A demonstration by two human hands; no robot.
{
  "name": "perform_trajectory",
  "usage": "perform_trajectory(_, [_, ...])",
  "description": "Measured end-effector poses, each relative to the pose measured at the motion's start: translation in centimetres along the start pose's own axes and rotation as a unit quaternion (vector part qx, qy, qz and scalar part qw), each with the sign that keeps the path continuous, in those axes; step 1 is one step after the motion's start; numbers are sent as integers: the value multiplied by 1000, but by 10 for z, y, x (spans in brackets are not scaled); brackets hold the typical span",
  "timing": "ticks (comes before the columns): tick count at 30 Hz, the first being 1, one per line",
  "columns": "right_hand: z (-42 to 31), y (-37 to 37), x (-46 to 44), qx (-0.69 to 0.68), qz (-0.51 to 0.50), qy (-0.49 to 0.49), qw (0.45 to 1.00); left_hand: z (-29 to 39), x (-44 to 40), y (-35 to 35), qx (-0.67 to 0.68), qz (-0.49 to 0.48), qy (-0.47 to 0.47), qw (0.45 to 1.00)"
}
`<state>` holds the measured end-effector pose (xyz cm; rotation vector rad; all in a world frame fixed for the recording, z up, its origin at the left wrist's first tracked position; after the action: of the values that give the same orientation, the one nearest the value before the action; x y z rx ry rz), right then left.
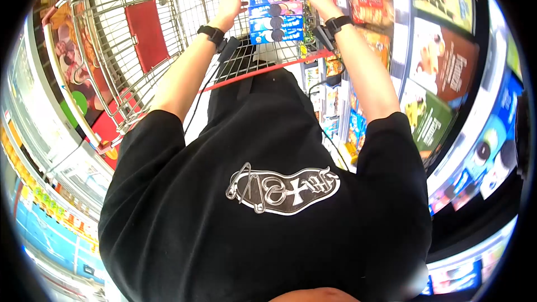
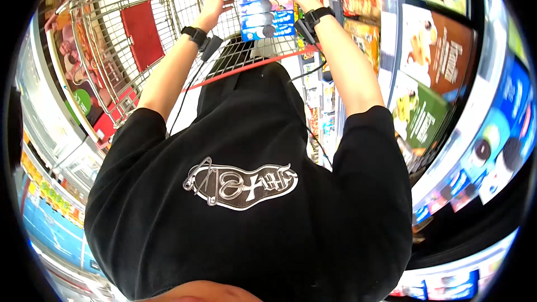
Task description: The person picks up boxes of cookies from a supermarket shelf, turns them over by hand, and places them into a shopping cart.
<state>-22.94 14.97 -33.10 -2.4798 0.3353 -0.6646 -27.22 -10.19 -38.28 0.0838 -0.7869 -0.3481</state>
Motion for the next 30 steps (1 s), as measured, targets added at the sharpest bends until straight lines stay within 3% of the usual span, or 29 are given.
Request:
perform_trajectory(1, [13, 7, -9, 30, 40, 5, 999, -9, -8, -3, -6, 30, -18, 999])
perform_trajectory(6, [82, 63, -51, 4, 1, 79, 997, -55, -50, -18, -53, 79, -61, 994])
perform_trajectory(7, [93, 67, -54, 40, 22, 74, 996, -64, -62, -22, -56, 104, -30, 993])
perform_trajectory(14, [116, 91, -70, 92, 65, 44, 993, -126, -113, -23, -142, 75, -40, 986])
perform_trajectory(16, [131, 97, -68, 108, 73, 58, 990, -147, -118, -18, -159, 73, -81, 981])
perform_trajectory(22, [144, 99, -60, 130, 71, 61, 987, -171, -121, -6, -133, 78, -91, 984])
perform_trajectory(24, [143, 98, -61, 119, 125, 2, 985, -172, -120, -4, -45, 78, -111, 990])
perform_trajectory(30, [160, 98, -56, 72, 68, 130, 987, -175, -120, -6, -39, 119, -125, 984])
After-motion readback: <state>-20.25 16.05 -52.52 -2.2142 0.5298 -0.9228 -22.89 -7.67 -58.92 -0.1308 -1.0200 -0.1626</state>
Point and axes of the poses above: each hand's wrist, its own x-axis away from the middle knuckle, its own y-axis out of the palm, z = x × y, the point moved 8 cm from there along -x, towards the middle knuckle, and after that the axes turned 3 degrees about x, right-handed, at the moved point
